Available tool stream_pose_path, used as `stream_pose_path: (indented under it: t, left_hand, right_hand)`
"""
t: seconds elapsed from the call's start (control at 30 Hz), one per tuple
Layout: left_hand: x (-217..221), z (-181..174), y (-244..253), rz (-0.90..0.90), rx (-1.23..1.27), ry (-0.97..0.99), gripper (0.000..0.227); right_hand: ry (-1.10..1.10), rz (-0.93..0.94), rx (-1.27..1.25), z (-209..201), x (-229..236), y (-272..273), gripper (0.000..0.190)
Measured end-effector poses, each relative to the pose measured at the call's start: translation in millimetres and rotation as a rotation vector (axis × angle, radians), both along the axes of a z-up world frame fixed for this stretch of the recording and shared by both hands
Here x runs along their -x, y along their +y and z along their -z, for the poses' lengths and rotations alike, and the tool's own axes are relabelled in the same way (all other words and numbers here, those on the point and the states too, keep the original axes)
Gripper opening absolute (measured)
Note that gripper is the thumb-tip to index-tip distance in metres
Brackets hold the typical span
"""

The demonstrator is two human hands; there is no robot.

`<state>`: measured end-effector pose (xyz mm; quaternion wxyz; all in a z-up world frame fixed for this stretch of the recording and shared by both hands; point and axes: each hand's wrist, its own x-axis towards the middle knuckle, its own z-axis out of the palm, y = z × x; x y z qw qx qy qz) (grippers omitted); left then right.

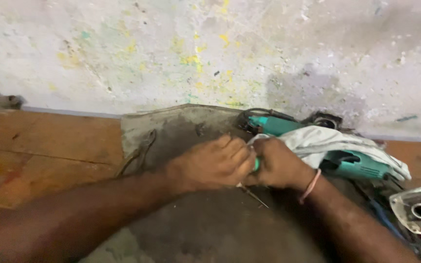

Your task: The person cleans a small cylindrical metal component with a white cloth and a screwdriver. They then attach this component to a larger motor assembly, using a green strap to secure it. The person continues to adjust and tighten the assembly by hand.

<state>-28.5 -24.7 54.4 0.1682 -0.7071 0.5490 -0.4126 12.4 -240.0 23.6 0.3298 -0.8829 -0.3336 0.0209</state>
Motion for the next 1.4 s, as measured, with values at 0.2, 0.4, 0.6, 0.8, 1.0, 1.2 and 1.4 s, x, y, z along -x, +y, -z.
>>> stream_pose_path:
  t: [0.2,0.4,0.6,0.8,1.0,1.2,1.4]
  left_hand:
    - [-4,-11,-14,-0.162,-0.090,0.078,0.027]
    - [-20,-22,-2,-0.562,0.511,1.747,0.040]
    - [4,-19,0,-0.470,0.336,1.249,0.053]
    - [-1,-28,-5,-0.025,-0.209,0.257,0.037]
    - [2,-27,-16,-0.344,0.151,0.763,0.028]
    - [-1,-23,-14,-0.465,0.525,1.533,0.040]
    - [-5,-20,0,0.021,-0.191,0.299,0.040]
  right_hand:
    - [-0.291,-0.091,0.063,-11,1,-5,0.047]
    - [-1.108,0.008,0.009,-13,16,-1,0.054]
    - [-0.712,-0.015,0.103,-12,18,7,0.052]
    - [0.120,-0.285,-0.111,-3,2,-7,0.049]
    - [-0.563,0.015,0.106,0,7,8,0.048]
    - [-1.054,0.049,0.001,2,14,6,0.042]
    - [-0.286,-0.098,0.166,1,6,7,0.047]
